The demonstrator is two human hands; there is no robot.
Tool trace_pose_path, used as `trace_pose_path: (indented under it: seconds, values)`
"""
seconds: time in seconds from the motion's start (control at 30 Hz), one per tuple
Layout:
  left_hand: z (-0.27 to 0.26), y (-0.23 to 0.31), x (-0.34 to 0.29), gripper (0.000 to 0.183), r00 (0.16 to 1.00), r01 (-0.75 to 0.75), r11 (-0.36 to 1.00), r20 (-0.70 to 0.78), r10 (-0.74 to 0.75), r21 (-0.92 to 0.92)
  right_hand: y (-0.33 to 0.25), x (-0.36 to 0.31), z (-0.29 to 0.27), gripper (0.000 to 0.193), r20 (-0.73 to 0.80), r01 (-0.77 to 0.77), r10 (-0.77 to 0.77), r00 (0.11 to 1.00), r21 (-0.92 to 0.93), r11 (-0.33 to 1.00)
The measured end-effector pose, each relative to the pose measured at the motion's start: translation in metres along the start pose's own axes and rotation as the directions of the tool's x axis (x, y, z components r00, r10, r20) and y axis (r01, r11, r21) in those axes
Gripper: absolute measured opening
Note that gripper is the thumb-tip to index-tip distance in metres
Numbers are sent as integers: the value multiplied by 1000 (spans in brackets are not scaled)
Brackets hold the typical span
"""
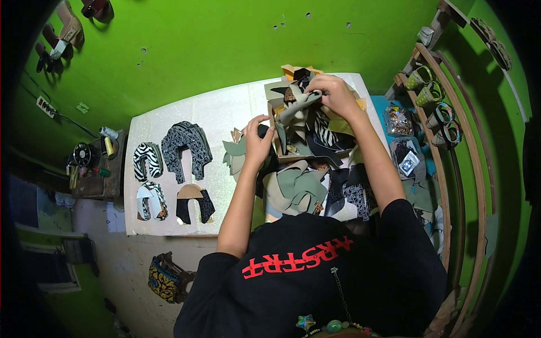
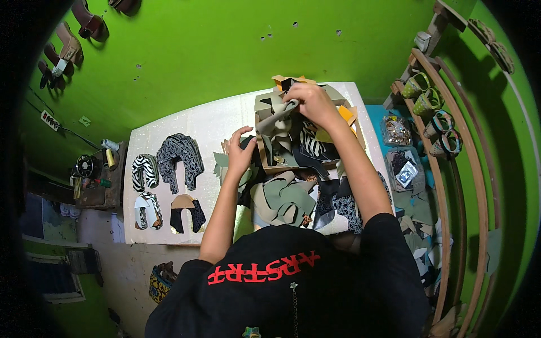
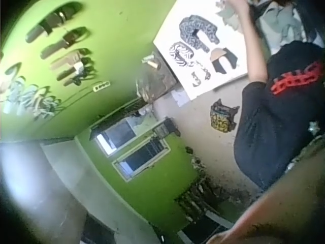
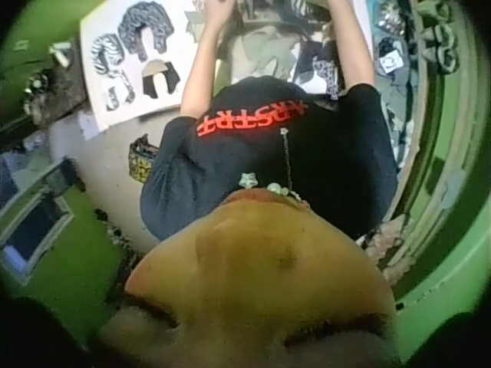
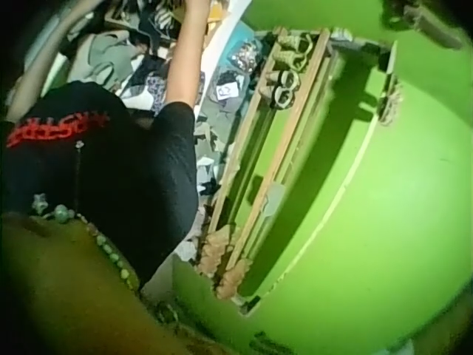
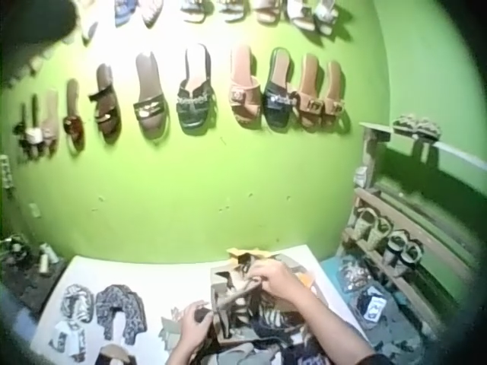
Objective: Sorting and arranging various patterned and solid-colored material pieces for shoe assembly.
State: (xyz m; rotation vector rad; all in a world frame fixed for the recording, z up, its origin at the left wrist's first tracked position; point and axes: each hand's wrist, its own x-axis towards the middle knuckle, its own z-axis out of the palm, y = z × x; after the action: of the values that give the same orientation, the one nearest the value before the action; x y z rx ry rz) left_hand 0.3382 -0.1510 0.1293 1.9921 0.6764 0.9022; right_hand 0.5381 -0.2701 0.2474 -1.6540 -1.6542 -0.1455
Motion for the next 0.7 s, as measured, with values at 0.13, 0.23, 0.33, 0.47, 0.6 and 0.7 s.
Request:
trace_pose_path:
  seconds: [0.13, 0.23, 0.33, 0.47, 0.6, 0.7]
  values:
    - [-2, -1, -1, 26, 1000, 11, 994, -16, -13, -110, -15, 2, -19, 17, -114, 41, -34, 993, 59, 997]
    - [-6, 11, 0, 26, 992, 121, 963, 49, -113, -240, -19, 1, -30, 11, -188, 96, -71, 980, 126, 987]
    - [-10, 37, 0, 29, 995, 76, 944, 86, -50, -321, -19, -4, -36, 13, -261, 89, 9, 965, 360, 929]
    - [-4, 55, 5, 43, 970, 55, 841, 230, 84, -539, -29, -9, -32, 13, -335, 126, 34, 942, 444, 887]
    - [13, 65, 11, 67, 969, 85, 812, 239, 68, -577, -36, -15, -23, 12, -378, 136, 98, 921, 545, 827]
    - [20, 65, 16, 78, 998, -35, 867, 27, 56, -497, -41, -15, -24, 13, -383, 153, 156, 911, 664, 732]
